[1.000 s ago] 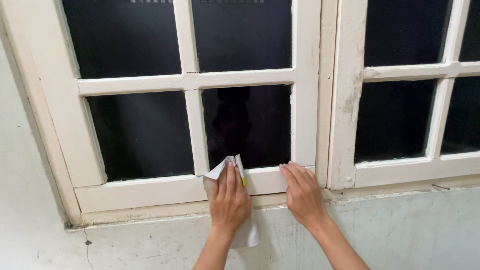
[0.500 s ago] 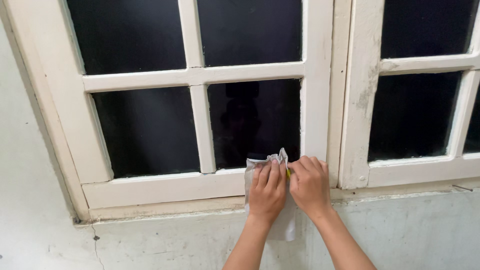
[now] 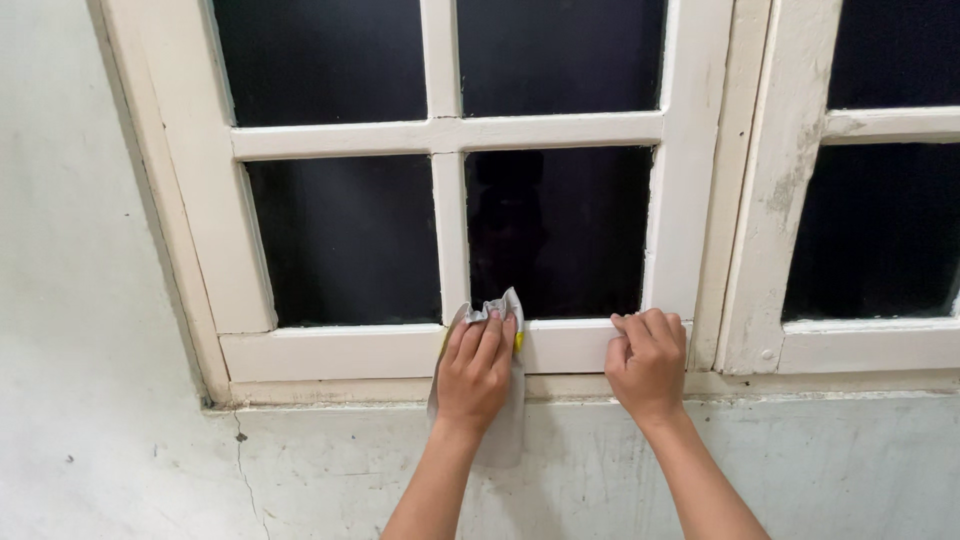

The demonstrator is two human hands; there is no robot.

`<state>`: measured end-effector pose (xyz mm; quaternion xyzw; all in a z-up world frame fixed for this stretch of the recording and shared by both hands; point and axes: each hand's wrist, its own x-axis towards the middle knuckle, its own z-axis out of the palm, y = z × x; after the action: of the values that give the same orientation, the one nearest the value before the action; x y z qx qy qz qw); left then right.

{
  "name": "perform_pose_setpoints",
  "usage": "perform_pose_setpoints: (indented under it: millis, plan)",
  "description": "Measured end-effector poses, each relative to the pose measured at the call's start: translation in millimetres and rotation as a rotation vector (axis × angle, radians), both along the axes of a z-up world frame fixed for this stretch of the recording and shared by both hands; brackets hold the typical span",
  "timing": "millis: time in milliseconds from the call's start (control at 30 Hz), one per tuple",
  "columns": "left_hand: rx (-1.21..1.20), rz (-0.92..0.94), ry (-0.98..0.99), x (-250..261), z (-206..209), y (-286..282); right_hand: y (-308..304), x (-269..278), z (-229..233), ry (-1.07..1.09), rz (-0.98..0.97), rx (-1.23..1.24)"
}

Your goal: The person sprays a cleaning solution from a yellow bottle onto a white window frame and then wipes the surface with a white cloth. The person systematically cleans the frame and the glass panes of the window.

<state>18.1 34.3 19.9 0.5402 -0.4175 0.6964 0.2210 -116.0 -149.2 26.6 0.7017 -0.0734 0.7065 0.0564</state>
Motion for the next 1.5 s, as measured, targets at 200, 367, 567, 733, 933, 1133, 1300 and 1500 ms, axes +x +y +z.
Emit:
perform_pose_setpoints:
  millis: [200,367,567,733,933,1133,1300,1500]
  plan:
    - [-0.110,-0.074,0.083,-17,-6,-31,-2,4,-4,-0.053,0.052,-0.019]
    - [-0.094,-0.135,0.081,-37,-8,-68,-1,5,-4,-0.101,0.056,-0.055]
    - [-0.008,-0.119,0.099,-54,-9,-90,-10,16,-8,-0.138,-0.017,-0.081]
    - [0.094,-0.027,0.112,-43,-11,-70,-17,15,-10,-0.130,-0.034,-0.139]
    - [0.071,0.098,0.154,-11,-18,-36,-20,22,-11,-0.149,-0.080,-0.116]
    - [0.053,0.205,0.268,-1,-24,-19,-20,27,-14,-0.173,-0.083,-0.097]
    - [0.057,0.127,0.225,-21,-20,-42,-17,31,-16,-0.206,-0.083,-0.084]
    - [0.120,0.027,0.129,-48,-4,-71,-17,28,-15,-0.204,-0.052,-0.095]
